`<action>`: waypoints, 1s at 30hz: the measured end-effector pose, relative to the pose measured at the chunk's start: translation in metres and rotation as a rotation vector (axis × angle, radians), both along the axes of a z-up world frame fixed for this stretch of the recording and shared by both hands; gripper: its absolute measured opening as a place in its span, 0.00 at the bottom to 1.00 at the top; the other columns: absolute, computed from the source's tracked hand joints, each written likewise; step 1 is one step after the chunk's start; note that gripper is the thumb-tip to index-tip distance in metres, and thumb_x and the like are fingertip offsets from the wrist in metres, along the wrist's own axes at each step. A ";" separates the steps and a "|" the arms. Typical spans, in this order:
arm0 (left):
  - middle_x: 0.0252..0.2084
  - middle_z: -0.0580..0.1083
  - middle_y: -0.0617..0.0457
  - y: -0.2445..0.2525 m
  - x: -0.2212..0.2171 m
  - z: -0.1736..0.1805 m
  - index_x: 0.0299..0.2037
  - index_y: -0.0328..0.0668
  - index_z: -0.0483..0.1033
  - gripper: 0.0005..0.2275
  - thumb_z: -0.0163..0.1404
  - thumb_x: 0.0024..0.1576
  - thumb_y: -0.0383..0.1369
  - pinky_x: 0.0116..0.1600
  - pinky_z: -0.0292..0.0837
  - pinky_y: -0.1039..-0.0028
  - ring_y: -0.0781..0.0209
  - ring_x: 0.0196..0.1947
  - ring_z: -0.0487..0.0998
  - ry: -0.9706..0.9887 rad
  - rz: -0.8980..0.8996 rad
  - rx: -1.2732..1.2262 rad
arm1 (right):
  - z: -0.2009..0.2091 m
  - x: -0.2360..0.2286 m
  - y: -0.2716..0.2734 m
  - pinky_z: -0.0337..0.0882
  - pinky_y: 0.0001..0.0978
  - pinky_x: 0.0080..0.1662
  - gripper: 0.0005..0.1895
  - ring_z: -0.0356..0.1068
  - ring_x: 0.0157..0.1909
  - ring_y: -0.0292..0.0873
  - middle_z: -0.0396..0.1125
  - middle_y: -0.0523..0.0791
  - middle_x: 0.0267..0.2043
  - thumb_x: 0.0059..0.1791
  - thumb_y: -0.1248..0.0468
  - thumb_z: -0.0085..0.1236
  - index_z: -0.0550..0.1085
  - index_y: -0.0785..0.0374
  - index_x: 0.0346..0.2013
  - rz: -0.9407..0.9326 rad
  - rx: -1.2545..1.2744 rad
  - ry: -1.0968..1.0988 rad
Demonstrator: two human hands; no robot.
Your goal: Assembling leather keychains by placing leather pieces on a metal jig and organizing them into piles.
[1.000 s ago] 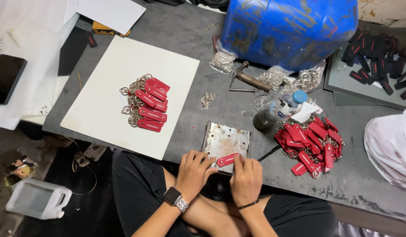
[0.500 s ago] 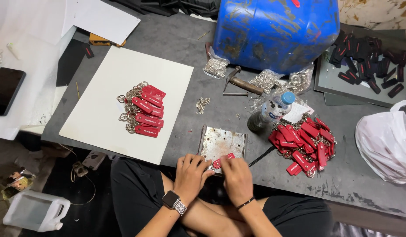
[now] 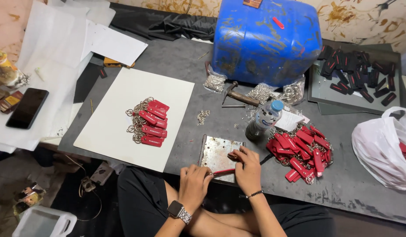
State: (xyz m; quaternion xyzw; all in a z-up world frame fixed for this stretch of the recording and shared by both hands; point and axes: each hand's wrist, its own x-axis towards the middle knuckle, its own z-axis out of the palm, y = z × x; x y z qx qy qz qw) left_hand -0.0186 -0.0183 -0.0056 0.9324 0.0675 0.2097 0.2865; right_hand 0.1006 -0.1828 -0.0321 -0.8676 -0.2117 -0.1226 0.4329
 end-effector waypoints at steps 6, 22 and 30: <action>0.29 0.80 0.56 -0.005 -0.011 0.039 0.37 0.40 0.78 0.04 0.55 0.53 0.26 0.31 0.72 0.76 0.65 0.23 0.75 -0.130 0.054 -0.484 | 0.044 -0.052 0.000 0.66 0.27 0.36 0.13 0.65 0.32 0.38 0.71 0.44 0.39 0.49 0.67 0.55 0.80 0.65 0.47 -0.327 0.225 0.279; 0.45 0.78 0.49 -0.002 -0.036 0.039 0.33 0.35 0.76 0.07 0.59 0.46 0.19 0.48 0.79 0.70 0.54 0.41 0.82 -0.414 -0.114 -0.226 | 0.072 -0.074 0.012 0.68 0.50 0.58 0.31 0.69 0.52 0.59 0.65 0.67 0.63 0.57 0.57 0.31 0.63 0.79 0.66 0.046 1.219 1.128; 0.45 0.78 0.49 0.014 -0.039 0.034 0.35 0.36 0.77 0.08 0.59 0.46 0.19 0.47 0.78 0.68 0.52 0.41 0.81 -0.411 -0.121 -0.223 | 0.065 -0.072 0.021 0.62 0.54 0.64 0.33 0.63 0.64 0.60 0.61 0.64 0.69 0.57 0.52 0.29 0.62 0.73 0.68 0.195 1.310 1.166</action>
